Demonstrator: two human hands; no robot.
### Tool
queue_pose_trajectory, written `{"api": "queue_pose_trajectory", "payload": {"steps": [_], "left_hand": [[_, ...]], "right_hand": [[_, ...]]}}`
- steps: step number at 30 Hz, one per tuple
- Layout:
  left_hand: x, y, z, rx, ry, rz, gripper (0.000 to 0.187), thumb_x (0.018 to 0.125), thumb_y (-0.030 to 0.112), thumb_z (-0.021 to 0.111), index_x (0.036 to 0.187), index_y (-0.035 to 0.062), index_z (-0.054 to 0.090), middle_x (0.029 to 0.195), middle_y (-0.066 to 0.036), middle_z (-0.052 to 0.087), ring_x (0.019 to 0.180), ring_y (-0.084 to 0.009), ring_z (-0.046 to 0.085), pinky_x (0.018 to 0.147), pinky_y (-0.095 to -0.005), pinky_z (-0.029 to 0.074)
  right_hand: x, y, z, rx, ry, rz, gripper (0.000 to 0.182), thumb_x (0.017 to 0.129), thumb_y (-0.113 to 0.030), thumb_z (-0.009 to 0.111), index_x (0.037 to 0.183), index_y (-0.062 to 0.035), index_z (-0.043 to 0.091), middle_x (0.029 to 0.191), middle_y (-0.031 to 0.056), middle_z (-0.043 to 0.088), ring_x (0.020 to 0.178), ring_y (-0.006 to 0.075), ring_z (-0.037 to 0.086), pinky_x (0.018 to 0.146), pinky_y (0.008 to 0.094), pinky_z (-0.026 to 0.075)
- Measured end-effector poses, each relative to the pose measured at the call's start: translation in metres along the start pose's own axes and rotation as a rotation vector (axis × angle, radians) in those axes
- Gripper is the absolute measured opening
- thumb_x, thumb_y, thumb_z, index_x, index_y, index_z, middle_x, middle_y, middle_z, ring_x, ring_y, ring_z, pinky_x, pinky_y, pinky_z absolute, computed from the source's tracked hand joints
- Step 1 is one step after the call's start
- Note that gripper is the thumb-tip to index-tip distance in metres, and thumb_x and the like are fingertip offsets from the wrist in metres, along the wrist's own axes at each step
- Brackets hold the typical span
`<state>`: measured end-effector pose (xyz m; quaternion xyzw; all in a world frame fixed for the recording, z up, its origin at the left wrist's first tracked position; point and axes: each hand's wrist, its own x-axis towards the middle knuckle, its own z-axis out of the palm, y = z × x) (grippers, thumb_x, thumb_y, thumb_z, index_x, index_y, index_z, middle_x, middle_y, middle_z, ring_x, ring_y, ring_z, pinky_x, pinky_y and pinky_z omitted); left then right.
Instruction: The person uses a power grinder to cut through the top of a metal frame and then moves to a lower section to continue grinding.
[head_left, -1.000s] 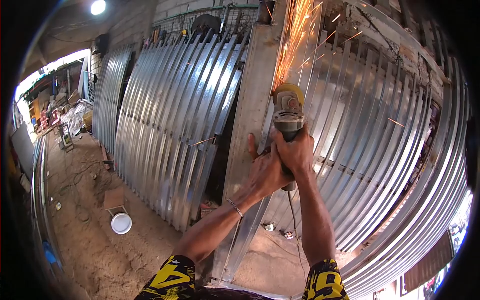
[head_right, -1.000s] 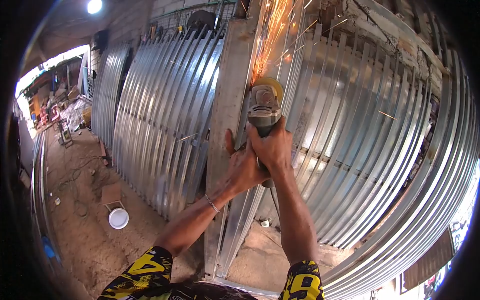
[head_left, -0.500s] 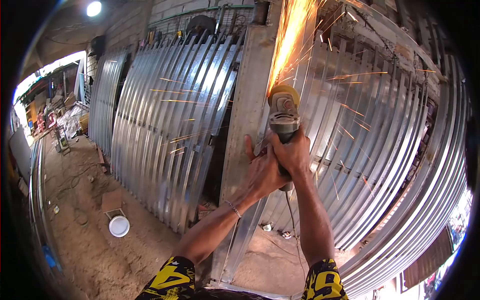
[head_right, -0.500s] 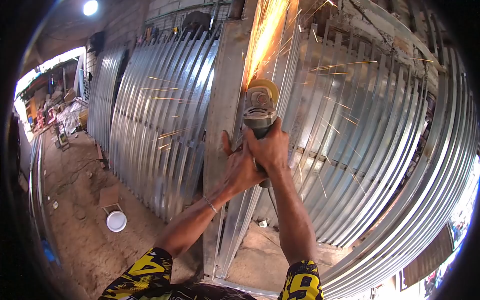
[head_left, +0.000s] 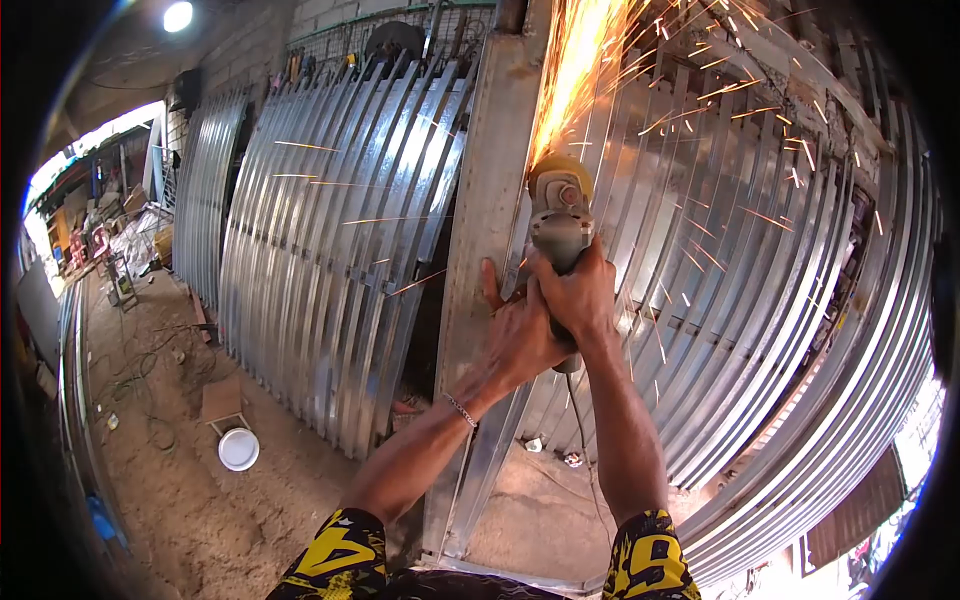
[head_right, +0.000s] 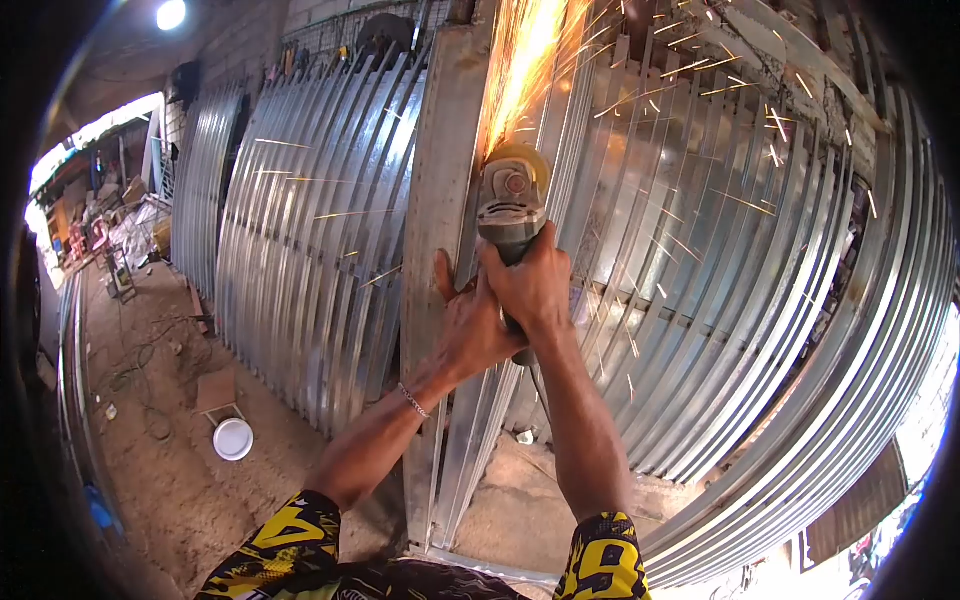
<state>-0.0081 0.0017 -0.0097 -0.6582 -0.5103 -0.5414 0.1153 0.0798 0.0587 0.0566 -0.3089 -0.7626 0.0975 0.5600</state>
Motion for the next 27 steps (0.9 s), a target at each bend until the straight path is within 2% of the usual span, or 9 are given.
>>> {"api": "queue_pose_trajectory", "payload": {"steps": [3, 12, 15, 18, 20, 21, 24, 26, 27], "left_hand": [[0.002, 0.001, -0.001, -0.085, -0.003, -0.015, 0.097, 0.071, 0.037, 0.088, 0.136, -0.0139, 0.037, 0.1, -0.028, 0.074, 0.099, -0.0431, 0.073, 0.124, -0.0581, -0.002], [0.0, -0.001, 0.007, -0.042, 0.064, 0.032, 0.099, 0.072, 0.037, 0.088, 0.138, -0.0152, 0.036, 0.103, -0.029, 0.073, 0.109, -0.0434, 0.069, 0.124, -0.0582, -0.002], [0.002, -0.002, 0.002, -0.106, 0.016, 0.006, 0.1, 0.072, 0.037, 0.088, 0.139, -0.0155, 0.035, 0.102, -0.029, 0.072, 0.111, -0.0437, 0.069, 0.123, -0.0591, -0.008], [0.002, 0.003, -0.008, -0.123, -0.164, -0.167, 0.101, 0.072, 0.036, 0.088, 0.141, -0.0152, 0.033, 0.104, -0.029, 0.072, 0.113, -0.0438, 0.068, 0.125, -0.0575, 0.002], [0.001, -0.004, 0.002, 0.007, 0.003, 0.022, 0.105, 0.073, 0.041, 0.087, 0.147, -0.0108, 0.032, 0.109, -0.025, 0.075, 0.111, -0.0396, 0.071, 0.118, -0.0604, -0.021], [0.001, -0.001, 0.001, 0.009, 0.005, 0.026, 0.105, 0.073, 0.041, 0.087, 0.147, -0.0108, 0.032, 0.109, -0.025, 0.075, 0.111, -0.0396, 0.071, 0.118, -0.0604, -0.021], [0.003, 0.003, 0.005, -0.058, 0.05, 0.02, 0.102, 0.072, 0.041, 0.087, 0.141, -0.015, 0.035, 0.107, -0.025, 0.074, 0.115, -0.0414, 0.068, 0.124, -0.0618, -0.006], [0.002, -0.004, 0.01, -0.058, 0.058, 0.058, 0.103, 0.073, 0.043, 0.086, 0.141, -0.015, 0.036, 0.107, -0.025, 0.074, 0.116, -0.0403, 0.068, 0.117, -0.0647, -0.022], [0.001, -0.004, 0.01, -0.061, 0.055, 0.056, 0.103, 0.073, 0.043, 0.086, 0.141, -0.015, 0.036, 0.107, -0.025, 0.074, 0.116, -0.0403, 0.068, 0.117, -0.0647, -0.022]], "right_hand": [[0.003, 0.002, 0.001, -0.024, 0.013, -0.033, 0.068, 0.08, -0.042, 0.079, 0.113, 0.0118, 0.053, 0.087, 0.0337, 0.071, 0.086, 0.0519, 0.071, 0.077, 0.0526, 0.059], [0.001, -0.003, -0.003, -0.04, -0.029, 0.001, 0.068, 0.08, -0.041, 0.079, 0.114, 0.0118, 0.052, 0.087, 0.034, 0.071, 0.086, 0.0509, 0.071, 0.076, 0.0519, 0.059], [0.0, -0.004, -0.001, -0.011, -0.013, -0.007, 0.066, 0.079, -0.04, 0.08, 0.114, 0.0107, 0.053, 0.088, 0.0335, 0.071, 0.087, 0.0505, 0.071, 0.076, 0.0521, 0.059], [0.0, -0.003, 0.0, 0.059, -0.005, 0.009, 0.065, 0.079, -0.038, 0.08, 0.114, 0.0099, 0.053, 0.089, 0.0331, 0.071, 0.088, 0.0504, 0.071, 0.076, 0.0518, 0.059], [0.002, -0.001, 0.0, 0.022, 0.003, -0.002, 0.065, 0.079, -0.037, 0.08, 0.114, 0.0103, 0.053, 0.089, 0.0332, 0.071, 0.087, 0.0503, 0.071, 0.076, 0.0515, 0.06], [0.002, -0.001, 0.0, 0.023, 0.006, -0.006, 0.065, 0.079, -0.037, 0.08, 0.114, 0.0103, 0.053, 0.089, 0.0332, 0.071, 0.087, 0.0503, 0.071, 0.076, 0.0515, 0.06], [0.003, 0.0, -0.003, 0.0, 0.001, -0.028, 0.065, 0.079, -0.038, 0.08, 0.113, 0.0104, 0.053, 0.088, 0.0332, 0.071, 0.086, 0.0501, 0.071, 0.076, 0.0516, 0.06], [0.004, 0.002, -0.003, 0.0, -0.001, -0.061, 0.064, 0.08, -0.037, 0.08, 0.112, 0.0102, 0.053, 0.087, 0.0328, 0.071, 0.085, 0.0499, 0.072, 0.075, 0.0517, 0.06], [0.003, 0.001, -0.003, -0.003, -0.001, -0.057, 0.064, 0.08, -0.037, 0.08, 0.112, 0.0102, 0.053, 0.087, 0.0328, 0.071, 0.085, 0.0499, 0.072, 0.075, 0.0517, 0.06]]}}
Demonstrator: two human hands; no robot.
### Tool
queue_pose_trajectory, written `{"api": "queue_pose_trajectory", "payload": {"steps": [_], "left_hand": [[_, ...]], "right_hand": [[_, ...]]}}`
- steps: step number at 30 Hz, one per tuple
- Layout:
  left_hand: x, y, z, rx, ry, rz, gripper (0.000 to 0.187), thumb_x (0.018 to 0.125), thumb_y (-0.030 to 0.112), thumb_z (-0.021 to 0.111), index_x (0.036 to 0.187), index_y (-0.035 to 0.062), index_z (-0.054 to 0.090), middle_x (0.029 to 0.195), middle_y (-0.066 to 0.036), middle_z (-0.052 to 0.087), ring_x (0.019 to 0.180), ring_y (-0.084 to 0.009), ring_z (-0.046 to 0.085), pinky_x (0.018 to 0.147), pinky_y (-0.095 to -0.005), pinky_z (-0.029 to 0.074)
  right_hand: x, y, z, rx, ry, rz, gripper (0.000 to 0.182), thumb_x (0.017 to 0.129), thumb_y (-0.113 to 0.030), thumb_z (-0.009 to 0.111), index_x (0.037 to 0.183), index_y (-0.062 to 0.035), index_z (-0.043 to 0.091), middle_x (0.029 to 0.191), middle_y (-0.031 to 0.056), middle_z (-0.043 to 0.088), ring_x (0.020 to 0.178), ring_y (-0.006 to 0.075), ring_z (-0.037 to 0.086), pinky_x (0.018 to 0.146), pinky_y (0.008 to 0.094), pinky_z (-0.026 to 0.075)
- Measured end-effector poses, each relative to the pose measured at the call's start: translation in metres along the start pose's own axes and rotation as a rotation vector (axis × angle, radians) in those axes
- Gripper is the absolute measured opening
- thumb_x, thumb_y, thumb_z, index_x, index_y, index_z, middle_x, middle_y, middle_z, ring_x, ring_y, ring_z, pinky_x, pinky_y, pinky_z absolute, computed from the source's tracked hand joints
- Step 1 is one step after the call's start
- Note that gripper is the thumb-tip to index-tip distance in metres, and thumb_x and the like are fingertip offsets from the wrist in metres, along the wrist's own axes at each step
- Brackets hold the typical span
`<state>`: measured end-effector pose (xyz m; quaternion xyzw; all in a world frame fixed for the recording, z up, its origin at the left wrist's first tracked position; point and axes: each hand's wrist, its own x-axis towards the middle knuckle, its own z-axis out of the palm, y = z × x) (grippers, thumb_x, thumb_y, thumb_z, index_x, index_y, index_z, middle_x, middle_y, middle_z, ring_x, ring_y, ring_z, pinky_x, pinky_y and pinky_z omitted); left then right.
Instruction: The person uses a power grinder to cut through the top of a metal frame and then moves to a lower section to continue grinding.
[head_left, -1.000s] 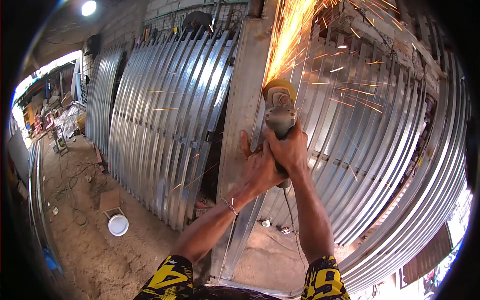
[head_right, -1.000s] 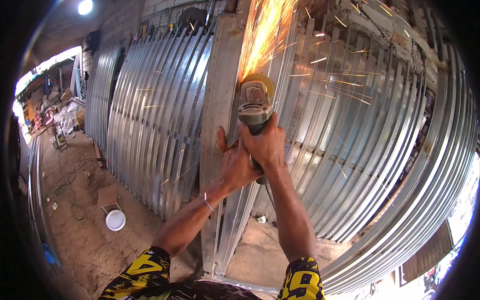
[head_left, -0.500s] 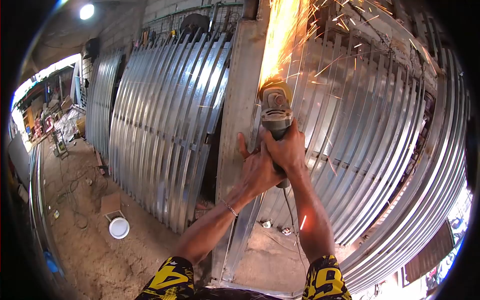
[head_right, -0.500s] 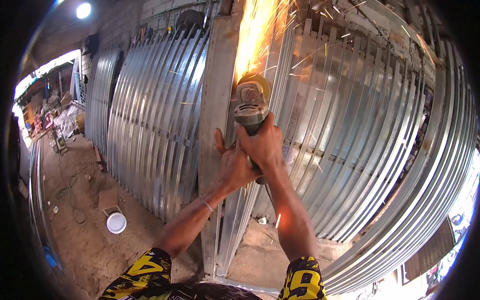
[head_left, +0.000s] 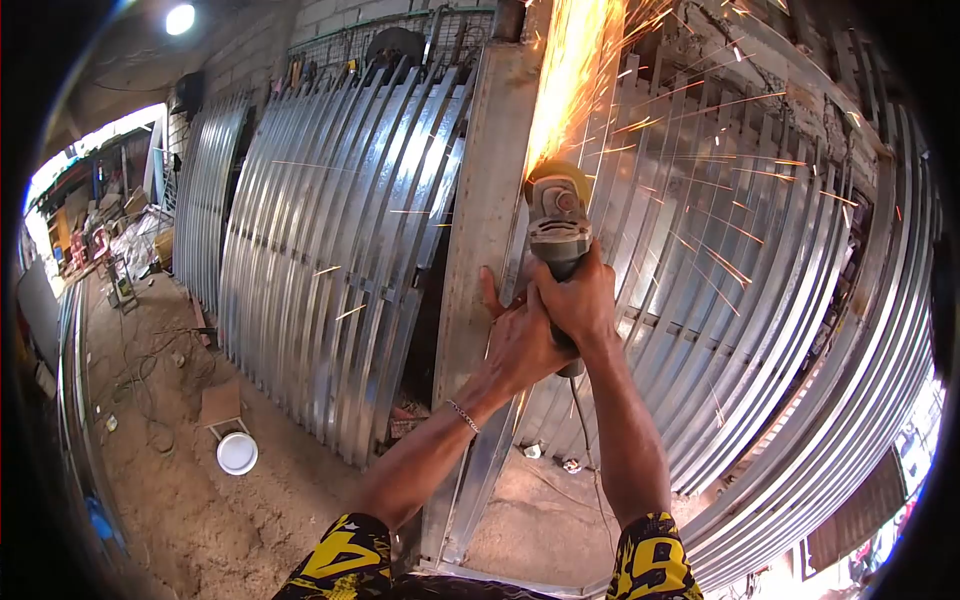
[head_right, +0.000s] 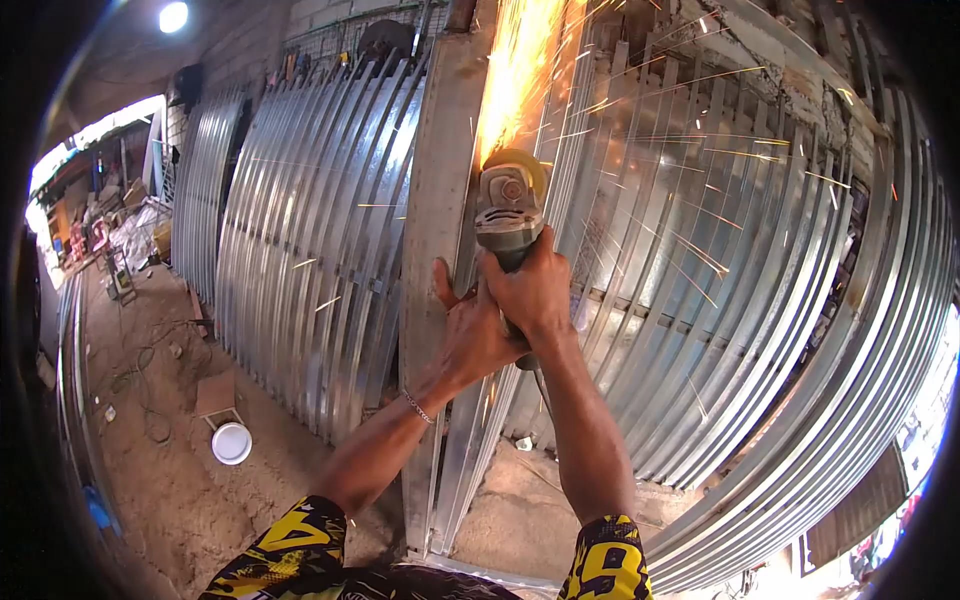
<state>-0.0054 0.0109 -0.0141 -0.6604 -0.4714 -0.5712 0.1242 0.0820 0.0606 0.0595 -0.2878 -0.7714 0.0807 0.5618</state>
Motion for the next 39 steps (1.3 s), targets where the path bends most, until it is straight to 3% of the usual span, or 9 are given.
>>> {"api": "queue_pose_trajectory", "payload": {"steps": [6, 9, 11, 12, 14, 17, 24, 32, 39], "left_hand": [[0.0, 0.001, -0.005, 0.069, 0.031, -0.001, 0.105, 0.07, 0.042, 0.089, 0.146, -0.0078, 0.036, 0.114, -0.022, 0.073, 0.121, -0.0359, 0.066, 0.118, -0.0612, -0.019], [0.002, 0.005, -0.007, 0.071, -0.042, -0.021, 0.101, 0.072, 0.044, 0.086, 0.142, -0.0105, 0.038, 0.114, -0.024, 0.071, 0.116, -0.0382, 0.067, 0.115, -0.0669, -0.021], [0.003, 0.01, -0.006, 0.046, 0.029, -0.036, 0.1, 0.071, 0.041, 0.087, 0.141, -0.0113, 0.038, 0.114, -0.028, 0.07, 0.113, -0.0405, 0.068, 0.123, -0.0629, 0.0], [0.006, 0.008, -0.004, 0.044, 0.025, -0.032, 0.1, 0.071, 0.041, 0.087, 0.141, -0.0113, 0.038, 0.114, -0.028, 0.07, 0.113, -0.0405, 0.068, 0.123, -0.0629, 0.0], [0.008, 0.001, -0.001, -0.026, -0.034, -0.07, 0.099, 0.07, 0.036, 0.088, 0.139, -0.0134, 0.038, 0.111, -0.032, 0.069, 0.108, -0.0433, 0.069, 0.118, -0.0528, 0.032], [0.009, 0.009, -0.011, -0.086, -0.08, -0.106, 0.097, 0.07, 0.034, 0.089, 0.136, -0.015, 0.038, 0.108, -0.034, 0.069, 0.104, -0.0444, 0.07, 0.105, -0.0455, 0.047], [0.011, 0.01, -0.016, -0.097, -0.134, -0.227, 0.093, 0.069, 0.034, 0.091, 0.137, -0.0105, 0.045, 0.109, -0.026, 0.073, 0.106, -0.0429, 0.07, 0.109, -0.05, 0.041], [0.007, 0.009, -0.008, 0.021, -0.028, -0.09, 0.102, 0.068, 0.039, 0.09, 0.141, -0.0107, 0.039, 0.11, -0.026, 0.073, 0.11, -0.0425, 0.069, 0.122, -0.0558, 0.016], [0.01, 0.009, -0.011, -0.01, -0.019, -0.071, 0.1, 0.07, 0.034, 0.089, 0.14, -0.0144, 0.036, 0.107, -0.03, 0.071, 0.109, -0.0445, 0.069, 0.122, -0.0558, 0.019]], "right_hand": [[-0.001, -0.002, 0.003, 0.045, 0.022, 0.02, 0.063, 0.079, -0.038, 0.08, 0.113, 0.009, 0.054, 0.087, 0.0315, 0.072, 0.085, 0.0492, 0.072, 0.074, 0.0513, 0.06], [0.002, -0.004, 0.001, 0.055, 0.017, 0.029, 0.063, 0.079, -0.038, 0.08, 0.112, 0.0086, 0.055, 0.088, 0.0319, 0.072, 0.087, 0.0497, 0.072, 0.076, 0.0516, 0.06], [0.005, -0.003, 0.0, 0.043, 0.018, -0.007, 0.064, 0.079, -0.04, 0.079, 0.112, 0.0088, 0.055, 0.089, 0.0326, 0.072, 0.088, 0.051, 0.071, 0.077, 0.0522, 0.059], [0.008, -0.004, -0.002, 0.041, 0.023, -0.003, 0.064, 0.079, -0.04, 0.079, 0.112, 0.0088, 0.055, 0.089, 0.0326, 0.072, 0.088, 0.051, 0.071, 0.077, 0.0522, 0.059], [0.01, -0.007, -0.004, -0.052, 0.004, 0.051, 0.065, 0.079, -0.042, 0.078, 0.111, 0.0096, 0.055, 0.089, 0.0334, 0.071, 0.089, 0.0523, 0.07, 0.079, 0.0525, 0.059], [0.006, -0.008, -0.006, -0.065, 0.016, 0.089, 0.066, 0.079, -0.044, 0.078, 0.11, 0.0104, 0.055, 0.09, 0.0336, 0.071, 0.089, 0.0524, 0.07, 0.079, 0.0522, 0.059], [0.009, -0.011, -0.002, 0.001, 0.006, 0.044, 0.068, 0.079, -0.043, 0.078, 0.113, 0.0125, 0.056, 0.091, 0.0332, 0.072, 0.09, 0.05, 0.072, 0.08, 0.0513, 0.06], [0.009, -0.005, -0.003, 0.014, 0.003, 0.003, 0.068, 0.078, -0.04, 0.079, 0.114, 0.0123, 0.056, 0.09, 0.0335, 0.072, 0.089, 0.0504, 0.071, 0.079, 0.0513, 0.06], [0.01, -0.009, -0.002, 0.01, 0.018, 0.03, 0.067, 0.078, -0.041, 0.079, 0.113, 0.0122, 0.056, 0.088, 0.0339, 0.071, 0.086, 0.0507, 0.071, 0.076, 0.051, 0.06]]}}
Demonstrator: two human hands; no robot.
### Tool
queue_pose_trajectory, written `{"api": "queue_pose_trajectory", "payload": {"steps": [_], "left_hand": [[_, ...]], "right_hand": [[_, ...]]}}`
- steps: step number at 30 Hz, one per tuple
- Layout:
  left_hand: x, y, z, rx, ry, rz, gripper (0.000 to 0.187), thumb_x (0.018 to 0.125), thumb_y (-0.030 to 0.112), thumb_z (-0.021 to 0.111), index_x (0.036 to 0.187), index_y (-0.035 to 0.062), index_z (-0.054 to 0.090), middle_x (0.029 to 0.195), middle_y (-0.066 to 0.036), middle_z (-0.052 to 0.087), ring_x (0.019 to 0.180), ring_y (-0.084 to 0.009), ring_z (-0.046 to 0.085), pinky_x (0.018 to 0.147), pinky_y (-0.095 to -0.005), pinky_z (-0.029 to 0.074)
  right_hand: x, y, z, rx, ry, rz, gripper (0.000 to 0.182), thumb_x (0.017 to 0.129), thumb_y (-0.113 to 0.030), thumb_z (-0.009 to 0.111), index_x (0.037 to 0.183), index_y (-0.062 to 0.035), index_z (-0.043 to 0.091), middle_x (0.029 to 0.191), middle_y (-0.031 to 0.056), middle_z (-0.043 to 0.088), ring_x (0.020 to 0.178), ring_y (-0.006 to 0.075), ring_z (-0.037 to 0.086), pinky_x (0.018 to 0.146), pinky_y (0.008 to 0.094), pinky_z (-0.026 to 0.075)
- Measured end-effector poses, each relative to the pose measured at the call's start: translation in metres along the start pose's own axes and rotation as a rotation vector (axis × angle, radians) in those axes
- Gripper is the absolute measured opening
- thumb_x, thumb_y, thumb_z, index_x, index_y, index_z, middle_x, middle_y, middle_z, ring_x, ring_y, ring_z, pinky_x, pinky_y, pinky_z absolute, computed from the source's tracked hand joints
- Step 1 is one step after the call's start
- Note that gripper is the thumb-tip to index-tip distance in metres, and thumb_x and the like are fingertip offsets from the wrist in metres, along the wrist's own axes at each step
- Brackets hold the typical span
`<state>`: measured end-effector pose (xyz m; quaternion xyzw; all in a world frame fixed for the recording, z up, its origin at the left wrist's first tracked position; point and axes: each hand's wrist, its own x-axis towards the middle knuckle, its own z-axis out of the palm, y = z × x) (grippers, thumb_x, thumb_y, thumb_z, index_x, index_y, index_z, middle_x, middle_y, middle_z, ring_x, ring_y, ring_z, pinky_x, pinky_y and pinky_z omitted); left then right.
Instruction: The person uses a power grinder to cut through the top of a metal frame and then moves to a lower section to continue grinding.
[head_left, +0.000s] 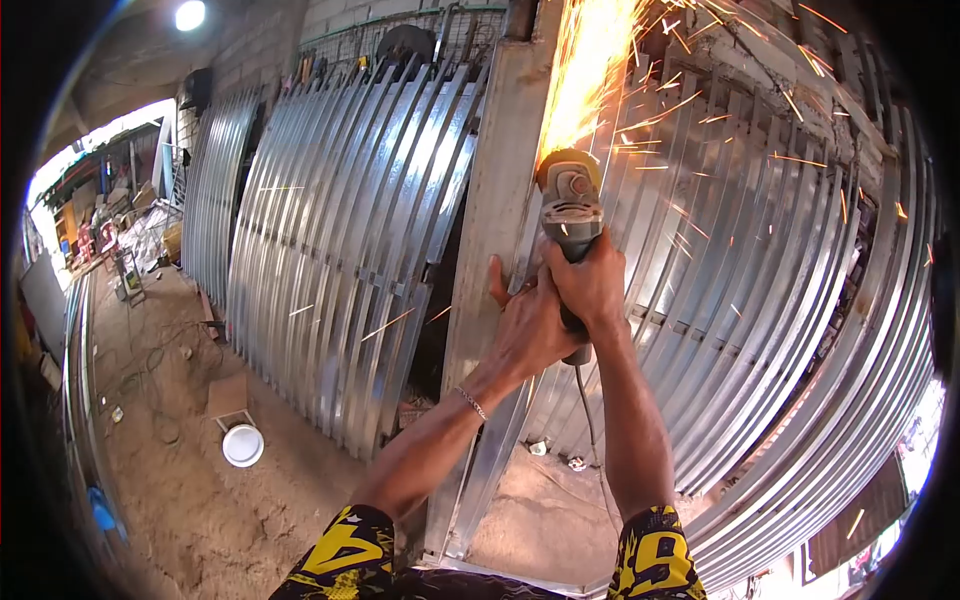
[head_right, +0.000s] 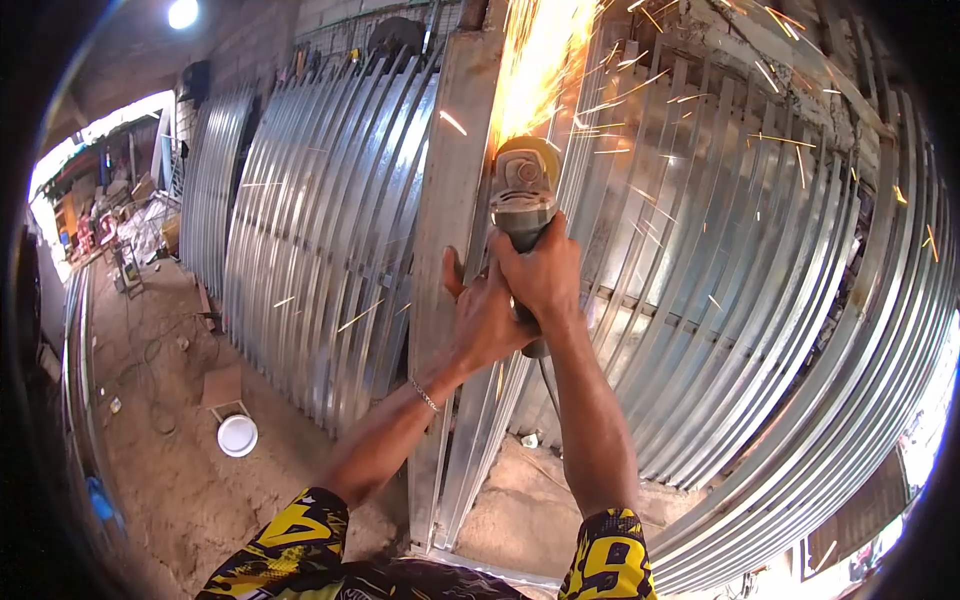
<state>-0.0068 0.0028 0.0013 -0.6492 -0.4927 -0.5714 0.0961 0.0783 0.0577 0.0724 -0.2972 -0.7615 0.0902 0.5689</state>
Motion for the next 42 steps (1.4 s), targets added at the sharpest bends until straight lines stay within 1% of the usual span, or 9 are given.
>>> {"api": "queue_pose_trajectory", "payload": {"steps": [6, 9, 11, 17, 26, 30, 32, 34, 42], "left_hand": [[0.01, 0.012, -0.008, -0.016, -0.082, -0.085, 0.1, 0.069, 0.032, 0.088, 0.14, -0.0154, 0.036, 0.107, -0.031, 0.071, 0.108, -0.044, 0.069, 0.117, -0.0551, 0.03], [0.004, 0.008, -0.005, -0.016, -0.103, -0.111, 0.1, 0.069, 0.035, 0.088, 0.14, -0.015, 0.037, 0.106, -0.029, 0.072, 0.11, -0.0428, 0.069, 0.122, -0.0592, 0.017], [0.0, -0.006, 0.006, 0.037, 0.079, 0.083, 0.105, 0.07, 0.043, 0.088, 0.145, -0.0099, 0.036, 0.106, -0.025, 0.075, 0.108, -0.0414, 0.071, 0.122, -0.0593, -0.011], [0.002, 0.006, -0.001, 0.023, -0.001, -0.008, 0.103, 0.068, 0.041, 0.088, 0.139, -0.0141, 0.038, 0.104, -0.024, 0.074, 0.109, -0.0414, 0.069, 0.119, -0.0656, -0.013], [-0.025, 0.036, -0.011, 0.236, -0.112, 0.046, 0.102, 0.068, 0.035, 0.088, 0.14, -0.0168, 0.036, 0.096, -0.021, 0.074, 0.102, -0.0369, 0.071, 0.123, -0.0638, -0.004], [-0.075, 0.042, -0.003, 0.263, -0.303, 0.153, 0.107, 0.072, 0.045, 0.089, 0.146, -0.0105, 0.035, 0.116, -0.022, 0.07, 0.117, -0.036, 0.066, 0.122, -0.0651, -0.005], [-0.1, 0.05, -0.006, 0.199, -0.543, 0.032, 0.108, 0.077, 0.05, 0.087, 0.149, -0.0089, 0.032, 0.121, -0.02, 0.068, 0.121, -0.0338, 0.063, 0.123, -0.0661, 0.002], [-0.139, 0.034, 0.002, 0.066, -0.629, -0.031, 0.116, 0.081, 0.056, 0.083, 0.159, -0.002, 0.022, 0.128, -0.015, 0.067, 0.129, -0.0307, 0.06, 0.123, -0.0655, 0.01], [-0.23, 0.033, 0.008, -0.002, -0.862, -0.279, 0.117, 0.081, 0.058, 0.082, 0.164, 0.0078, 0.017, 0.147, -0.012, 0.056, 0.133, -0.026, 0.057, 0.123, -0.0655, 0.009]], "right_hand": [[0.007, -0.005, -0.004, 0.03, 0.024, 0.012, 0.061, 0.078, -0.041, 0.079, 0.109, 0.0085, 0.063, 0.093, 0.0297, 0.073, 0.091, 0.046, 0.073, 0.078, 0.0474, 0.06], [0.003, 0.002, 0.001, -0.033, 0.019, -0.047, 0.066, 0.08, -0.042, 0.078, 0.108, 0.0125, 0.055, 0.085, 0.0341, 0.071, 0.084, 0.0507, 0.071, 0.074, 0.051, 0.06], [-0.001, 0.001, 0.0, -0.054, -0.004, -0.032, 0.065, 0.08, -0.042, 0.079, 0.107, 0.012, 0.054, 0.084, 0.0335, 0.071, 0.083, 0.0503, 0.071, 0.073, 0.0517, 0.06], [0.003, 0.002, 0.002, 0.006, 0.017, -0.075, 0.064, 0.08, -0.041, 0.079, 0.108, 0.0108, 0.054, 0.084, 0.0335, 0.07, 0.083, 0.0515, 0.071, 0.074, 0.052, 0.06], [-0.043, -0.004, -0.026, -0.002, 0.074, 0.041, 0.067, 0.08, -0.039, 0.079, 0.118, 0.0112, 0.056, 0.091, 0.0327, 0.072, 0.088, 0.05, 0.071, 0.076, 0.0499, 0.06], [-0.1, 0.021, -0.047, 0.258, 0.153, 0.1, 0.067, 0.079, -0.033, 0.083, 0.127, 0.0081, 0.059, 0.098, 0.0227, 0.076, 0.091, 0.0335, 0.077, 0.078, 0.0415, 0.06], [-0.135, 0.035, -0.059, 0.438, 0.12, 0.202, 0.034, 0.084, -0.015, 0.079, 0.109, 0.0053, 0.068, 0.094, 0.0103, 0.074, 0.085, 0.0158, 0.068, 0.075, 0.0323, 0.055], [-0.172, 0.056, -0.066, 0.554, 0.122, 0.33, 0.023, 0.086, -0.009, 0.076, 0.103, 0.003, 0.068, 0.09, 0.0057, 0.071, 0.081, 0.012, 0.065, 0.071, 0.0291, 0.053], [-0.273, 0.094, -0.075, 0.645, -0.027, 0.733, 0.035, 0.082, -0.014, 0.079, 0.107, 0.0072, 0.066, 0.095, 0.0121, 0.073, 0.088, 0.0179, 0.067, 0.079, 0.0344, 0.055]]}}
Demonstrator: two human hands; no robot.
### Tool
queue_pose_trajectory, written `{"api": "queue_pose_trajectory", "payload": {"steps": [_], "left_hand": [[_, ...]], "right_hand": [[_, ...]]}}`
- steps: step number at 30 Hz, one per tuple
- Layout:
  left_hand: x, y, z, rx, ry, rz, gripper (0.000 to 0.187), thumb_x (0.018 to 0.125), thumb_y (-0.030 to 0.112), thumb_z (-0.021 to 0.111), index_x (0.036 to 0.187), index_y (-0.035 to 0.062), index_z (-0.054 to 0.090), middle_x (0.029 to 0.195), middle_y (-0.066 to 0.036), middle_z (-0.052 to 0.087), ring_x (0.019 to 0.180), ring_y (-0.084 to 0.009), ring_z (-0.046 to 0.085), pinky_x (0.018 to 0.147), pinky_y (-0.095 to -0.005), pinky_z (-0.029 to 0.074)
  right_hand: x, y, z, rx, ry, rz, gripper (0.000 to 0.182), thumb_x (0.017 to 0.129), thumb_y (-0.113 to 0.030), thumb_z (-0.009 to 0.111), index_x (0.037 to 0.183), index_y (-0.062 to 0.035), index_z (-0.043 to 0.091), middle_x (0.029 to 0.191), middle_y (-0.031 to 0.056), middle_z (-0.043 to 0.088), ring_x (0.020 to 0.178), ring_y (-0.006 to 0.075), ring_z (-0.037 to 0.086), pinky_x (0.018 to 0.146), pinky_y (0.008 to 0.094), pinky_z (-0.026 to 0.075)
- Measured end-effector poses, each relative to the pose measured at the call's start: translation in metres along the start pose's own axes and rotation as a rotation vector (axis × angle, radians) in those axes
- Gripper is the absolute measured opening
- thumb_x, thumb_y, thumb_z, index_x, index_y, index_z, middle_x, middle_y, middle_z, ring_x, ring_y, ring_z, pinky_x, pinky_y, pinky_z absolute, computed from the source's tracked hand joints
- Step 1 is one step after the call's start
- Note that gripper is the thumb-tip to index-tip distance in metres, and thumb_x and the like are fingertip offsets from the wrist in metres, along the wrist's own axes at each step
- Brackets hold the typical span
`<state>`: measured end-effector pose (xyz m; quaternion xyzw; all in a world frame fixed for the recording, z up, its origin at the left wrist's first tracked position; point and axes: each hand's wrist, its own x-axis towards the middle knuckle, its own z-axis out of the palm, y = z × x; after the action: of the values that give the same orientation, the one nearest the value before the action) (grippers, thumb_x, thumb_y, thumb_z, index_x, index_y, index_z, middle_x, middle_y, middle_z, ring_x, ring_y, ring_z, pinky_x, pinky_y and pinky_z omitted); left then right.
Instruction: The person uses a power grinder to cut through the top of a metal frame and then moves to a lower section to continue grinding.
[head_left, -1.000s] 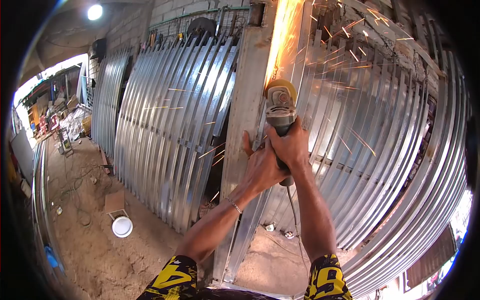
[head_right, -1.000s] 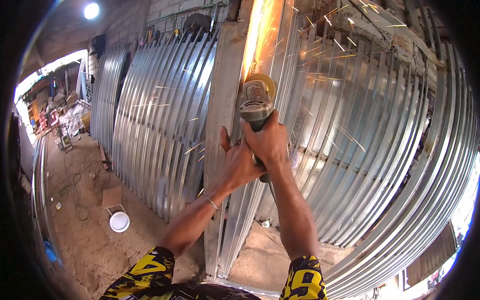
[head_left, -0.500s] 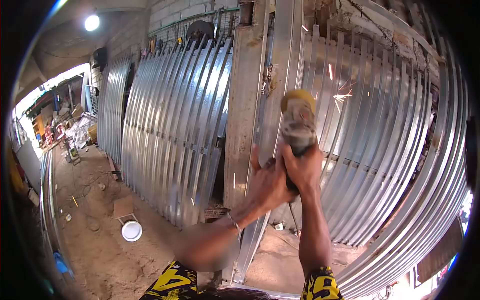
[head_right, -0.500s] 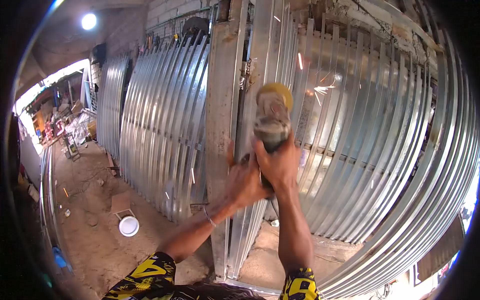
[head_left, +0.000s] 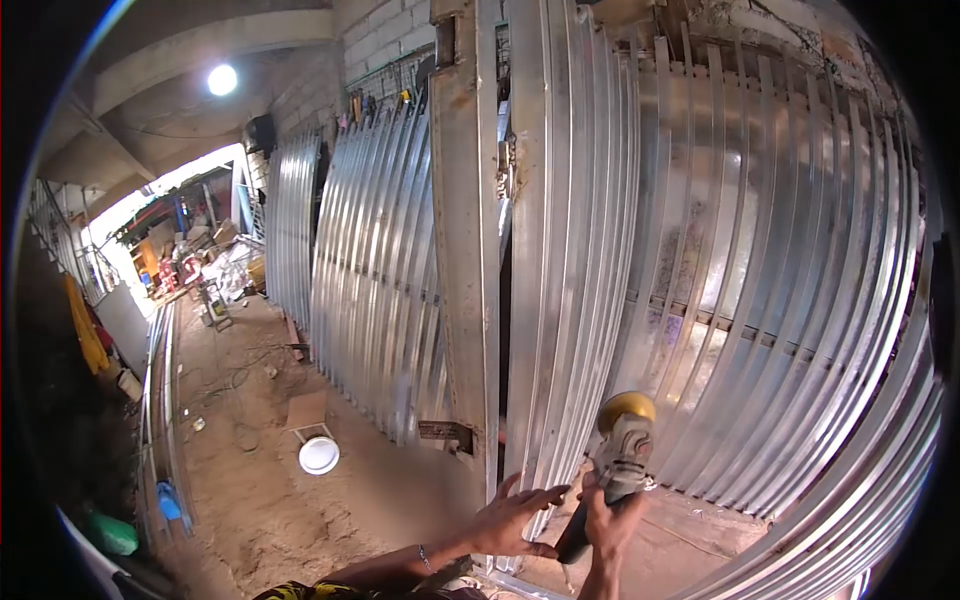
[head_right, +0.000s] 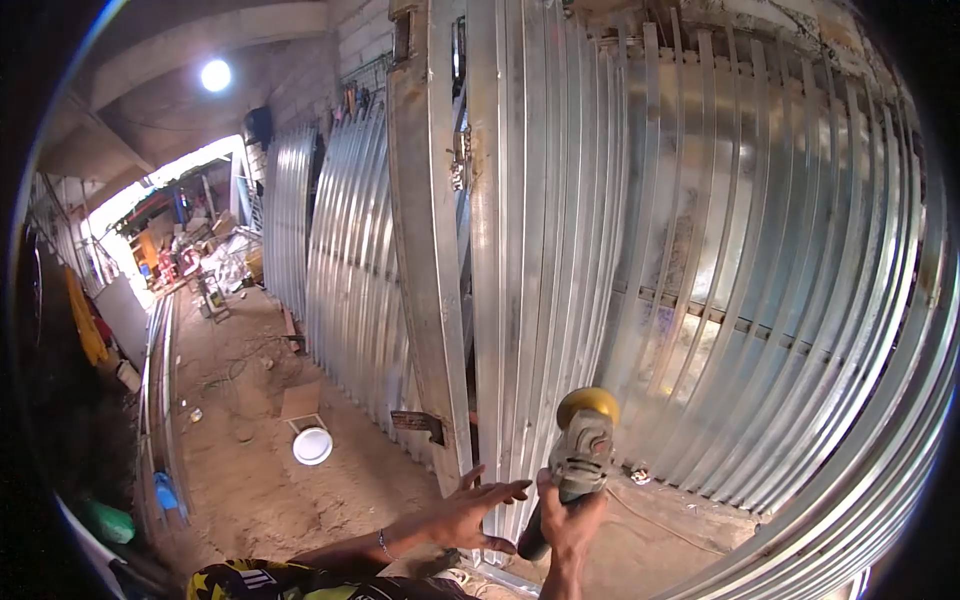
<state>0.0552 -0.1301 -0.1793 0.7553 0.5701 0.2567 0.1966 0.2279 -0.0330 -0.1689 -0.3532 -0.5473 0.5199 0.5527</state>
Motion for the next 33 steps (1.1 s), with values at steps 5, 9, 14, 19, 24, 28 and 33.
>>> {"api": "queue_pose_trajectory", "payload": {"steps": [5, 9, 14, 19, 24, 28, 33], "left_hand": [[0.001, 0.007, 0.018, 0.255, 0.17, 0.147, 0.119, 0.08, 0.065, 0.078, 0.156, -0.0073, 0.022, 0.142, -0.028, 0.056, 0.132, -0.0365, 0.057, 0.123, -0.0669, 0.003], [0.027, 0.033, -0.016, 0.376, 0.182, 0.045, 0.115, 0.079, 0.058, 0.082, 0.151, -0.0123, 0.026, 0.136, -0.03, 0.059, 0.132, -0.0366, 0.057, 0.122, -0.0674, -0.003], [0.067, 0.034, -0.08, 0.332, 0.464, 0.155, 0.108, 0.072, 0.045, 0.091, 0.15, -0.0063, 0.037, 0.135, -0.025, 0.063, 0.139, -0.0345, 0.053, 0.121, -0.0655, -0.011], [0.111, 0.04, -0.163, 0.302, 0.683, 0.322, 0.119, 0.07, 0.04, 0.09, 0.151, -0.0141, 0.023, 0.106, -0.025, 0.074, 0.106, -0.0395, 0.072, 0.124, -0.0614, -0.009], [0.126, 0.038, -0.208, 0.192, 0.635, 0.3, 0.107, 0.07, 0.042, 0.089, 0.143, -0.0139, 0.035, 0.097, -0.026, 0.075, 0.097, -0.0412, 0.074, 0.125, -0.062, -0.006], [0.128, 0.039, -0.217, 0.21, 0.681, 0.358, 0.104, 0.071, 0.044, 0.089, 0.141, -0.0129, 0.038, 0.091, -0.023, 0.076, 0.092, -0.0414, 0.074, 0.123, -0.0625, -0.011], [0.137, 0.038, -0.213, 0.177, 0.703, 0.327, 0.093, 0.072, 0.047, 0.088, 0.134, -0.0114, 0.05, 0.09, -0.021, 0.076, 0.091, -0.0402, 0.075, 0.123, -0.0615, -0.014]], "right_hand": [[-0.002, -0.002, 0.02, -0.069, 0.016, -0.029, 0.049, 0.081, -0.017, 0.081, 0.119, 0.0064, 0.062, 0.095, 0.0143, 0.074, 0.083, 0.0195, 0.071, 0.077, 0.0354, 0.058], [0.027, -0.033, 0.041, -0.125, -0.033, -0.183, 0.059, 0.08, -0.023, 0.083, 0.125, 0.0052, 0.058, 0.098, 0.019, 0.076, 0.088, 0.0263, 0.076, 0.078, 0.0387, 0.06], [0.076, -0.112, 0.08, -0.264, -0.053, -0.494, 0.067, 0.08, -0.032, 0.083, 0.126, 0.0082, 0.053, 0.097, 0.025, 0.075, 0.093, 0.0375, 0.077, 0.077, 0.0433, 0.061], [0.118, -0.176, 0.121, -0.459, -0.015, -0.674, 0.067, 0.081, -0.041, 0.079, 0.115, 0.0106, 0.055, 0.086, 0.0321, 0.072, 0.084, 0.049, 0.072, 0.074, 0.0489, 0.06], [0.147, -0.2, 0.149, -0.555, 0.016, -0.731, 0.062, 0.081, -0.042, 0.078, 0.108, 0.0097, 0.056, 0.083, 0.031, 0.071, 0.083, 0.05, 0.072, 0.074, 0.0495, 0.059], [0.148, -0.212, 0.158, -0.653, 0.024, -0.71, 0.061, 0.081, -0.039, 0.077, 0.109, 0.0098, 0.055, 0.086, 0.0317, 0.071, 0.085, 0.0505, 0.071, 0.075, 0.0508, 0.059], [0.159, -0.214, 0.158, -0.709, -0.02, -0.767, 0.062, 0.081, -0.038, 0.077, 0.112, 0.0099, 0.053, 0.088, 0.0318, 0.071, 0.087, 0.0502, 0.071, 0.077, 0.0512, 0.059]]}}
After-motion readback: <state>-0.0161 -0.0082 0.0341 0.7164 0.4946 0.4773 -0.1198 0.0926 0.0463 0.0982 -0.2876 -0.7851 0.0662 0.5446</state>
